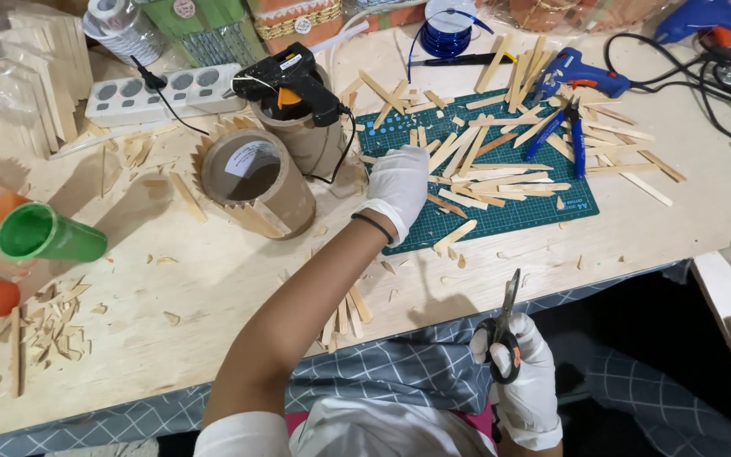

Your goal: Cutting thin bamboo sticks into smaller segments using scissors on a workbench.

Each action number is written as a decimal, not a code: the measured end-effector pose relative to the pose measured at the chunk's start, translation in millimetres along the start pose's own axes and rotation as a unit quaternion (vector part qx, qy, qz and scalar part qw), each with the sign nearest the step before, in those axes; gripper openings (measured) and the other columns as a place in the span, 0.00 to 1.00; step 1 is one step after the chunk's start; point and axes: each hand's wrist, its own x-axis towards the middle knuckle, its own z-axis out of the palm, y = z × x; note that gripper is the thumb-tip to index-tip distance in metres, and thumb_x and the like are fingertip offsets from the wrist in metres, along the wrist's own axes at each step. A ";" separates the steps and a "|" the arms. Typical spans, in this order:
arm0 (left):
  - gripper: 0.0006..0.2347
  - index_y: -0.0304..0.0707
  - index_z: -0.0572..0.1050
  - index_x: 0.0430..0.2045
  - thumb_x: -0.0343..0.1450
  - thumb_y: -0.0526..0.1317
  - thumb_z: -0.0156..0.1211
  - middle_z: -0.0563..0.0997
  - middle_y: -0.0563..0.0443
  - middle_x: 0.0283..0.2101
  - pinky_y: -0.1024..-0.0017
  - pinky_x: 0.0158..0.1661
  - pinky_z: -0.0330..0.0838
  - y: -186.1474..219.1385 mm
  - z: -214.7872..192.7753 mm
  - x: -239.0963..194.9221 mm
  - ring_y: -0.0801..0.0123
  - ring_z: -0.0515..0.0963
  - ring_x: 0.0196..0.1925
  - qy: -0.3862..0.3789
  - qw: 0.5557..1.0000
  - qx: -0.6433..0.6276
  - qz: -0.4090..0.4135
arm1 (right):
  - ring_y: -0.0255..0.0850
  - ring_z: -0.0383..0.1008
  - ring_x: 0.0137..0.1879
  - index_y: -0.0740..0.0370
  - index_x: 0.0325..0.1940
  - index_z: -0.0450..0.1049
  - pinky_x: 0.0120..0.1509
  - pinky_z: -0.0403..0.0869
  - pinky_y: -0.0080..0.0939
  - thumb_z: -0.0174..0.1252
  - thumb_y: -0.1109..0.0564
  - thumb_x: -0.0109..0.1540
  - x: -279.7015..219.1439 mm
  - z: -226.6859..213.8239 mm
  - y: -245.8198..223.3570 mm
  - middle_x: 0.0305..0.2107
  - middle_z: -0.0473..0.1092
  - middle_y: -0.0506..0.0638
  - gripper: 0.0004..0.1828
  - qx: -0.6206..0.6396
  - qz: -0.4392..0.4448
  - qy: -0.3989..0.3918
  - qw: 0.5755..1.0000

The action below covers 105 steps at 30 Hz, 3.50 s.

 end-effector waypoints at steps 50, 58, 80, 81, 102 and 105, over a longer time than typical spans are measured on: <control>0.21 0.43 0.49 0.18 0.71 0.25 0.58 0.47 0.55 0.22 0.71 0.23 0.46 -105.8 -130.7 -301.0 0.69 0.45 0.25 -0.031 0.591 -0.789 -0.165 | 0.42 0.76 0.46 0.64 0.55 0.73 0.49 0.78 0.43 0.69 0.71 0.54 -25.7 77.3 35.0 0.45 0.76 0.54 0.26 -0.034 0.127 -0.088 0.987; 0.16 0.42 0.59 0.15 0.68 0.23 0.56 0.53 0.57 0.17 0.72 0.21 0.47 -106.2 -126.8 -307.5 0.74 0.50 0.20 -0.089 0.588 -0.792 -0.138 | 0.43 0.75 0.54 0.61 0.51 0.72 0.58 0.75 0.45 0.67 0.72 0.56 -16.8 84.0 25.3 0.52 0.76 0.56 0.22 -0.095 0.109 -0.102 0.984; 0.05 0.28 0.76 0.31 0.65 0.25 0.55 0.80 0.30 0.30 0.58 0.33 0.77 -140.3 -117.8 -247.5 0.51 0.77 0.37 -0.043 0.990 0.101 0.088 | 0.34 0.67 0.31 0.71 0.58 0.72 0.42 0.66 0.29 0.68 0.43 0.64 26.8 38.1 -10.9 0.27 0.71 0.50 0.31 -0.010 -0.015 0.033 0.999; 0.05 0.28 0.76 0.31 0.65 0.25 0.55 0.80 0.30 0.30 0.58 0.33 0.77 -137.9 -108.8 -247.2 0.51 0.77 0.37 -0.044 0.990 0.103 0.084 | 0.34 0.67 0.31 0.71 0.58 0.72 0.42 0.66 0.29 0.68 0.43 0.64 27.4 37.9 -10.0 0.27 0.71 0.50 0.31 -0.009 -0.015 0.029 0.999; 0.23 0.53 0.59 0.06 0.76 0.30 0.30 0.55 0.64 0.13 0.81 0.14 0.50 -57.7 -78.1 -19.6 0.82 0.58 0.13 0.139 0.926 0.312 -0.161 | 0.35 0.65 0.29 0.69 0.56 0.73 0.38 0.65 0.32 0.71 0.42 0.61 15.9 10.7 -1.2 0.37 0.74 0.51 0.32 0.060 -0.031 0.034 0.997; 0.14 0.39 0.70 0.23 0.63 0.18 0.38 0.64 0.55 0.17 0.68 0.16 0.55 -14.5 -1.7 -16.0 0.72 0.64 0.18 0.071 0.977 0.200 -0.025 | 0.36 0.63 0.28 0.71 0.56 0.72 0.36 0.63 0.32 0.69 0.39 0.61 14.7 12.9 -3.1 0.23 0.67 0.51 0.34 0.035 -0.017 0.051 0.998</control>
